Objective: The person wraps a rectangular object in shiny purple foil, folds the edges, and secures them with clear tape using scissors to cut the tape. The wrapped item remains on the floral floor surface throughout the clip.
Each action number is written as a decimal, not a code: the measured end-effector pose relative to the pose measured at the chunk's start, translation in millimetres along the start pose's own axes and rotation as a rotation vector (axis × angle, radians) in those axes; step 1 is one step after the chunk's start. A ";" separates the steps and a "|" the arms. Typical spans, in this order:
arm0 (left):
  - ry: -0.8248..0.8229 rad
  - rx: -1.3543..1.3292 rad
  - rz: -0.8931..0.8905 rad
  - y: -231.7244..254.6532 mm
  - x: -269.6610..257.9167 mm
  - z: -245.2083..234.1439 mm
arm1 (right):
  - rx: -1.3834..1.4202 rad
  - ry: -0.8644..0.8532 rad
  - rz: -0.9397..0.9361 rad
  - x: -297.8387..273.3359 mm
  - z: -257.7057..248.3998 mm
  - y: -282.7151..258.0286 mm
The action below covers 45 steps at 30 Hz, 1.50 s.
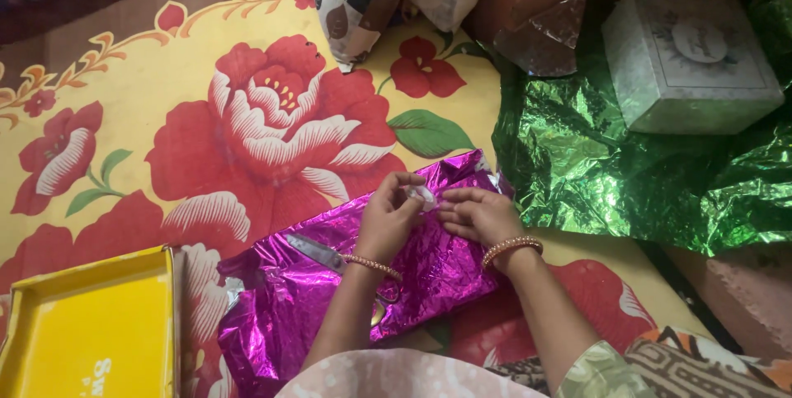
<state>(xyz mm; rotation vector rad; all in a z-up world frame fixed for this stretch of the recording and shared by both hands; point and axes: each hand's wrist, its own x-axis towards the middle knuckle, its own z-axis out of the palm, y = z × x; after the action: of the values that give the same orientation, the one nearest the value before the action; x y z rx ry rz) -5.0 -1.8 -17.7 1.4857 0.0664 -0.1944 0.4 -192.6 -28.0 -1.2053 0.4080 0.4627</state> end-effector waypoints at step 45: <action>0.207 0.909 0.510 18.9 11.4 54.9 | -0.778 0.603 -0.167 32.1 21.4 17.0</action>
<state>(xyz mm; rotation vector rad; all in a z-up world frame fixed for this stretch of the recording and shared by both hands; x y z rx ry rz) 5.3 -55.9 3.7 2.3632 -0.2700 0.4011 19.2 -163.5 -52.0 -2.1310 0.6631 0.0863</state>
